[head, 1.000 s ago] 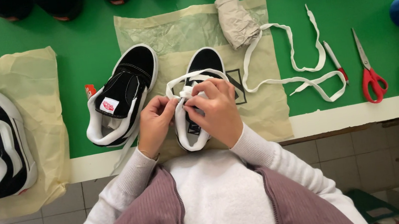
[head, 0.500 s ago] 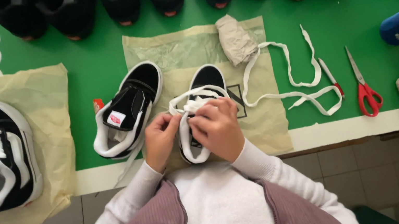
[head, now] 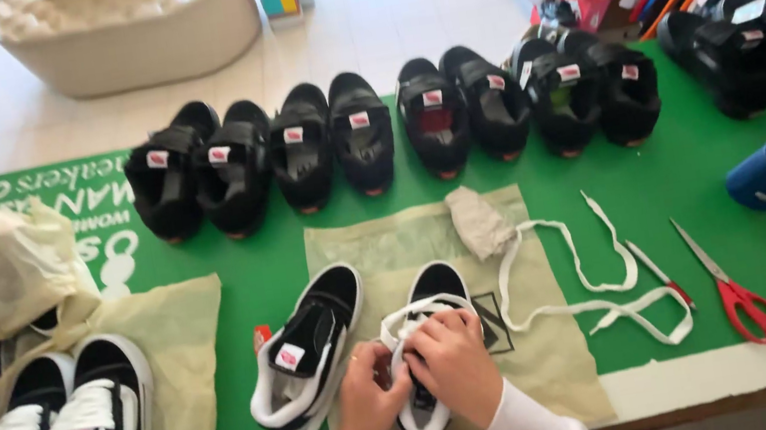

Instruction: Lacing a pair of black and white sneakers at a workbench.

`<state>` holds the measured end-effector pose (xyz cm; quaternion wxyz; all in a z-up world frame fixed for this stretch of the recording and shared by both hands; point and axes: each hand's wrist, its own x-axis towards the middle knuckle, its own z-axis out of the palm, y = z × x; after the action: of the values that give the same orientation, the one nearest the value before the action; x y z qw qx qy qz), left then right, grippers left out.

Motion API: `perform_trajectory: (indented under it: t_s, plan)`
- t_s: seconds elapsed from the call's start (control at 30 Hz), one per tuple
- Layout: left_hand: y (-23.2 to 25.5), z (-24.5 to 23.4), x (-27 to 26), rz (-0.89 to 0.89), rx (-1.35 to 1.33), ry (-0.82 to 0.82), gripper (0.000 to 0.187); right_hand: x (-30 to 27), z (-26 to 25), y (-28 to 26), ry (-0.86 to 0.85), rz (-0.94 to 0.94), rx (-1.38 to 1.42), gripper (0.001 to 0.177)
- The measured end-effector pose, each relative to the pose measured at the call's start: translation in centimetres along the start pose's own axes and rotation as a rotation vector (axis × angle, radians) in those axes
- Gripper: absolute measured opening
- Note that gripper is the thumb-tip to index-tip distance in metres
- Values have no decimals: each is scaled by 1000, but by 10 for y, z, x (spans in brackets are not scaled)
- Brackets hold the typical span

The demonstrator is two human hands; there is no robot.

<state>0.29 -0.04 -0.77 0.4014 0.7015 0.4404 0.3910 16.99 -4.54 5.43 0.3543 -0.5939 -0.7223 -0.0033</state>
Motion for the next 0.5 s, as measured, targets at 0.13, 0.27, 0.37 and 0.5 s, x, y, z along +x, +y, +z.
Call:
perform_trajectory:
  t_s: [0.13, 0.27, 0.37, 0.5]
  plan:
    - [-2, 4, -1, 12, 1, 17, 24, -2, 6, 3, -14, -18, -36, 12]
    - [-8, 8, -1, 51, 33, 39, 23, -1, 6, 10, -24, -48, -15, 12]
    - [-8, 9, 2, 39, 18, 59, 22, 1, 1, 15, -58, -65, -13, 13]
    - [-3, 8, -2, -8, -4, 52, 24, -4, -9, 15, -84, -137, 8, 10]
